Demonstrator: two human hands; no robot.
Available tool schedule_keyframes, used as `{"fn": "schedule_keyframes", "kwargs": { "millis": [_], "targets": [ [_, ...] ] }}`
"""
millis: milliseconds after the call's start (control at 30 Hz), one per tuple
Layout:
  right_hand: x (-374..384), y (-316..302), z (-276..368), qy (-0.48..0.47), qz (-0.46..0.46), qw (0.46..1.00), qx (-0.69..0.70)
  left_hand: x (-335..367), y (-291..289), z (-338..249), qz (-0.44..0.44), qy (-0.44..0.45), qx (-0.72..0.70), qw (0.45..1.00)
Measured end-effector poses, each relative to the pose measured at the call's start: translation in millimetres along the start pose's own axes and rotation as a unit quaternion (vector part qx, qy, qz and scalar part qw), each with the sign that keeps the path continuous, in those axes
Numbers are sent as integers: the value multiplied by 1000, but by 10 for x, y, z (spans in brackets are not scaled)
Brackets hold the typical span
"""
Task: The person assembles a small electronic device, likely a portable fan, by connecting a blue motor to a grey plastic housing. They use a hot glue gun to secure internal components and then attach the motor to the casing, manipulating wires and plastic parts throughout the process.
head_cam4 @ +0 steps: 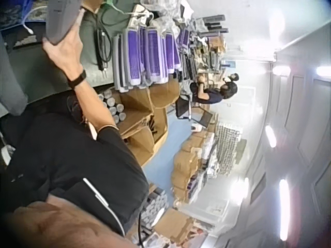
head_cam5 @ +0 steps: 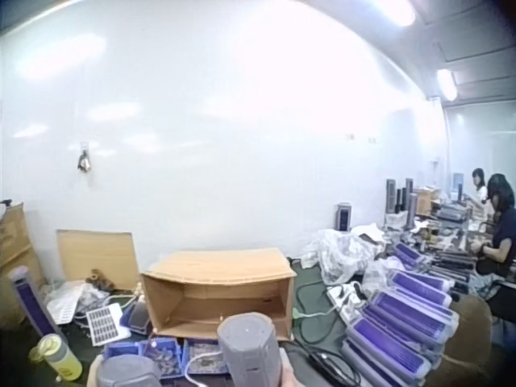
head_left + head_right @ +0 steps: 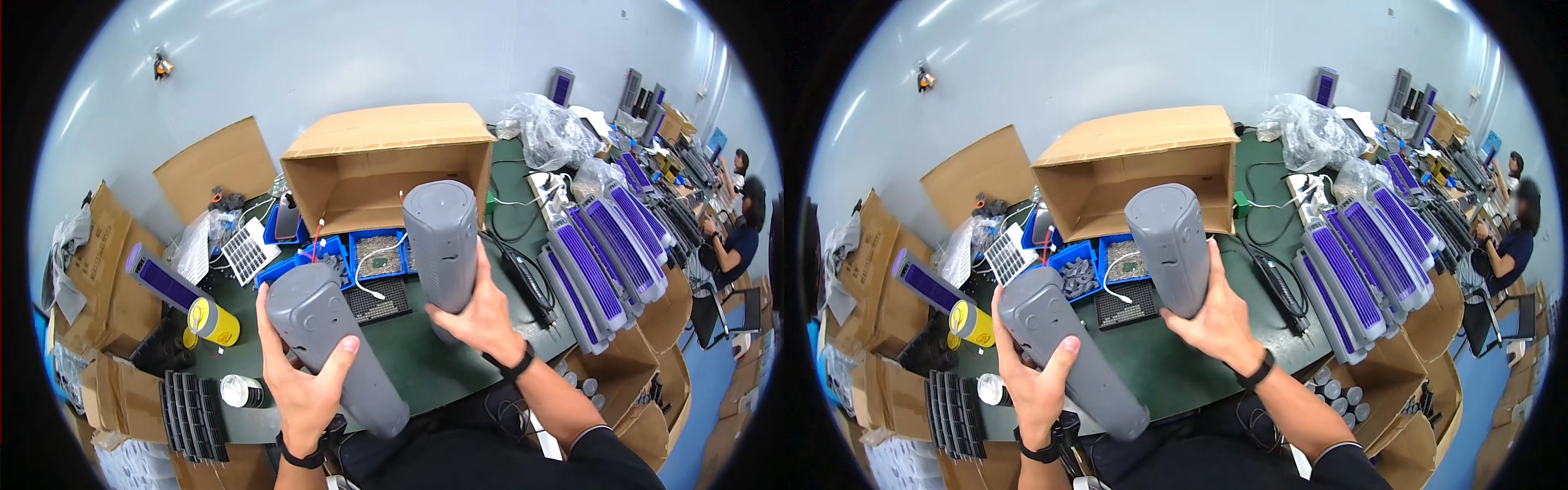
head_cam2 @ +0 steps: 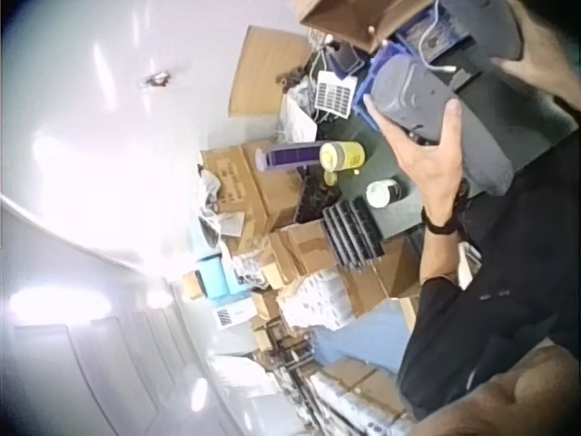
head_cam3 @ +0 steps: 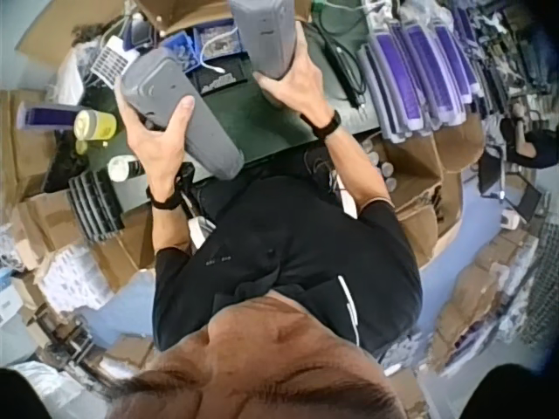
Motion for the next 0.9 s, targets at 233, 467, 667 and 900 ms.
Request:
{"fn": "schedule_keyframes", "kwargs": {
  "millis": [233,467,667,900],
  "targets": [
    [-929,121,-136,67,268,961,-1,-334,-32,897,110,-132,230,958],
    [-1445,535,-263,194,408,892,-19,-778,198,1457,214,-200,327,898],
    [-1328,933,-416,167,368,911,-87,-640,340,1565,210,-218,369,879],
    [-1017,847,-239,83,380,906,-165,-519,362,1763,213,-199,362,885]
  ]
}}
Point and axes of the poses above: each hand's wrist, its own x-axis towards the middle knuckle, its own y-axis out of the palm, z = x × y, the point moved 10 cm from there along x, towards the middle knuckle, and after that the axes turned 5 degrees about -z, right-handed, at the moved point
